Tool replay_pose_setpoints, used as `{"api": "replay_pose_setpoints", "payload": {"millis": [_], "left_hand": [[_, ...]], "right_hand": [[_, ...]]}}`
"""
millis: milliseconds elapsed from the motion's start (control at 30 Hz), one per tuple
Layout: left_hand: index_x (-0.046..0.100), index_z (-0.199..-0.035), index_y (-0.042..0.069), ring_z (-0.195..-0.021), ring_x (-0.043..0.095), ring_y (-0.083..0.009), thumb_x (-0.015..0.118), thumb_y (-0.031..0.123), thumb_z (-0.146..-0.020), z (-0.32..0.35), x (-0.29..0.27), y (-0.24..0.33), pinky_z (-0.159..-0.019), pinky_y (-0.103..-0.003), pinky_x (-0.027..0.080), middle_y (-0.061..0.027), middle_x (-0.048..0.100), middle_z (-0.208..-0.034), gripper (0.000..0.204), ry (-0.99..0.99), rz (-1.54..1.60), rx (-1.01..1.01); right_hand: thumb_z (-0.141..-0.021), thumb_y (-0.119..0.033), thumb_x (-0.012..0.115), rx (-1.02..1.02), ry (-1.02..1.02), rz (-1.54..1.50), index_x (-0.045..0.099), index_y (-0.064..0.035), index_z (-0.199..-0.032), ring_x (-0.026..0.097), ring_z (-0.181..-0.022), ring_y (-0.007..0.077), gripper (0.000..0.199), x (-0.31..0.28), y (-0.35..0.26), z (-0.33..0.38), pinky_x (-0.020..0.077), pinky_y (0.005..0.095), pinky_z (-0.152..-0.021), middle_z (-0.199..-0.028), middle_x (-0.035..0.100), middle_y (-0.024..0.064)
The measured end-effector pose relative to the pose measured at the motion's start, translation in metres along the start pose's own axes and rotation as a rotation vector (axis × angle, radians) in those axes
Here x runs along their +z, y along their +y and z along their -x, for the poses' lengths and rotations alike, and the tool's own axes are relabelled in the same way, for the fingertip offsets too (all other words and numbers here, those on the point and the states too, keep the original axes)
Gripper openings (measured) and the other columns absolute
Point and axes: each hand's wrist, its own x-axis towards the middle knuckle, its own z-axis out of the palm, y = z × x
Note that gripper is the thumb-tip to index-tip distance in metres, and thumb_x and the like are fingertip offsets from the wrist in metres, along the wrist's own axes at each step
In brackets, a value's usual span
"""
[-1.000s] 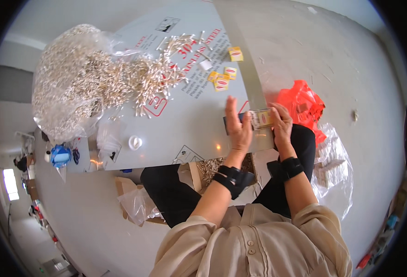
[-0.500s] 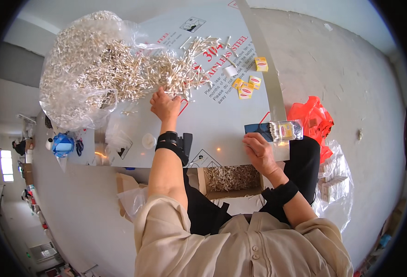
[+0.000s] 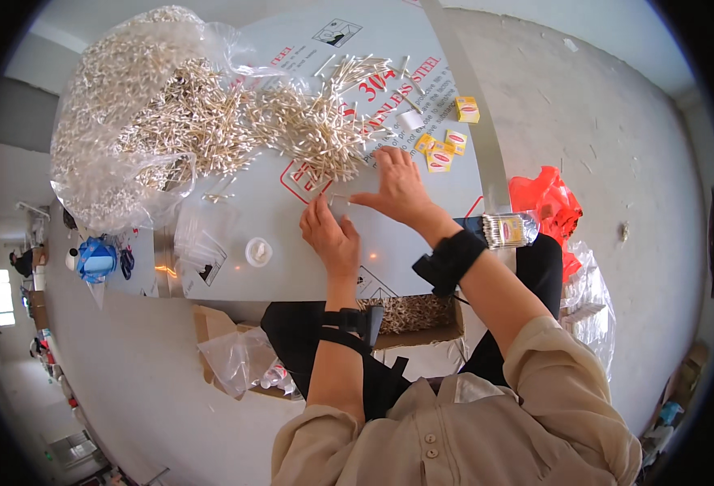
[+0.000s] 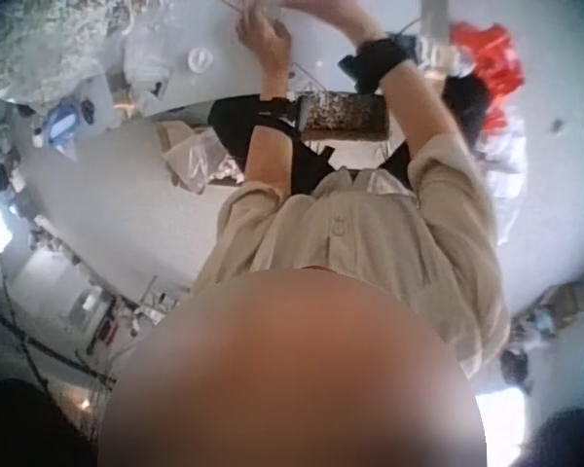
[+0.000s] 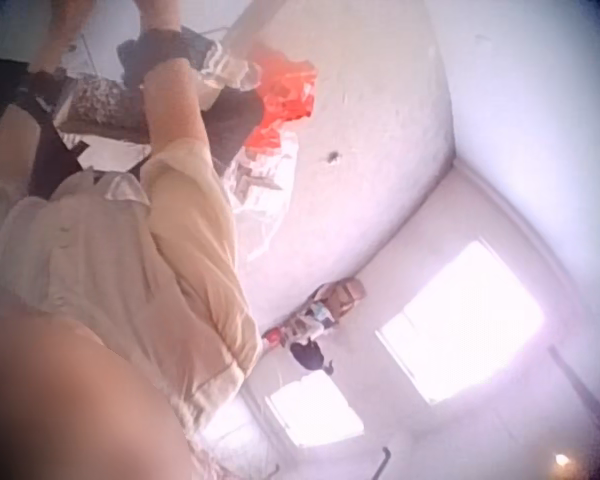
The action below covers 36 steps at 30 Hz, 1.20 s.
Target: Assembling, labeling, and packaging batches of swabs into plastic sleeves.
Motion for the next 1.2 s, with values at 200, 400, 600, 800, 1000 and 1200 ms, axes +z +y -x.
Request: {"api": "replay_pose_setpoints", "payload": {"millis": [200, 400, 600, 800, 1000, 1200], "left_hand": [[0.040, -0.142, 0.004, -0.138, 0.028, -0.0429, 0.059, 0.015, -0.080, -0.033, -0.003, 0.006, -0.115, -0.051, 0.022, -0.0207, 0.038, -0.148, 0.065, -0.029, 0.214, 0.090], [0.054, -0.137, 0.018, -0.144, 0.020, -0.0403, 0.054, 0.024, -0.092, -0.092, 0.010, -0.012, -0.117, -0.049, 0.014, -0.0107, 0.035, -0.154, 0.046, -0.255, 0.277, 0.277], [0.061, -0.129, 0.035, -0.139, 0.033, -0.0366, 0.051, 0.035, -0.099, -0.106, 0.040, -0.017, -0.113, -0.056, 0.020, -0.0070, 0.043, -0.148, 0.032, -0.194, 0.106, 0.232], [0.057, -0.133, 0.034, -0.135, 0.037, -0.0363, 0.055, 0.030, -0.096, -0.103, 0.045, -0.020, -0.112, -0.053, 0.024, -0.0128, 0.048, -0.139, 0.036, -0.153, 0.027, 0.237], [0.054, -0.136, 0.033, -0.129, 0.042, -0.0370, 0.056, 0.027, -0.096, -0.107, 0.045, -0.022, -0.110, -0.051, 0.029, -0.0177, 0.049, -0.134, 0.041, -0.167, -0.008, 0.217], [0.055, -0.132, 0.020, -0.124, 0.045, -0.0384, 0.066, 0.006, -0.083, -0.087, 0.022, 0.002, -0.104, -0.052, 0.035, -0.0168, 0.048, -0.133, 0.051, 0.019, 0.087, 0.266]], "right_hand": [[-0.072, -0.054, 0.075, 0.126, -0.025, 0.297, 0.057, 0.0017, -0.114, 0.050, -0.110, 0.0319, 0.072, 0.032, -0.028, -0.035, 0.0408, 0.0433, -0.089, -0.113, 0.056, 0.0160], [-0.080, -0.029, 0.066, 0.013, -0.103, 0.451, 0.062, -0.0024, -0.106, 0.055, -0.105, 0.0301, 0.038, 0.036, -0.019, -0.044, 0.0442, 0.0409, -0.085, -0.105, 0.061, 0.0127], [-0.086, -0.017, 0.057, -0.111, -0.140, 0.503, 0.062, -0.0016, -0.097, 0.060, -0.098, 0.0285, 0.019, 0.026, -0.009, -0.037, 0.0477, 0.0389, -0.082, -0.100, 0.064, 0.0122], [-0.083, -0.013, 0.060, -0.242, -0.222, 0.574, 0.064, -0.0045, -0.092, 0.061, -0.091, 0.0267, 0.013, -0.007, 0.016, -0.010, 0.0484, 0.0383, -0.078, -0.089, 0.065, 0.0097], [-0.081, -0.009, 0.059, -0.248, -0.214, 0.556, 0.061, -0.0045, -0.087, 0.060, -0.090, 0.0274, 0.008, -0.038, 0.036, 0.030, 0.0488, 0.0386, -0.076, -0.088, 0.062, 0.0101], [-0.082, -0.016, 0.063, -0.169, -0.207, 0.538, 0.059, -0.0022, -0.093, 0.058, -0.092, 0.0281, 0.018, -0.053, 0.044, 0.067, 0.0482, 0.0385, -0.076, -0.089, 0.059, 0.0101]]}}
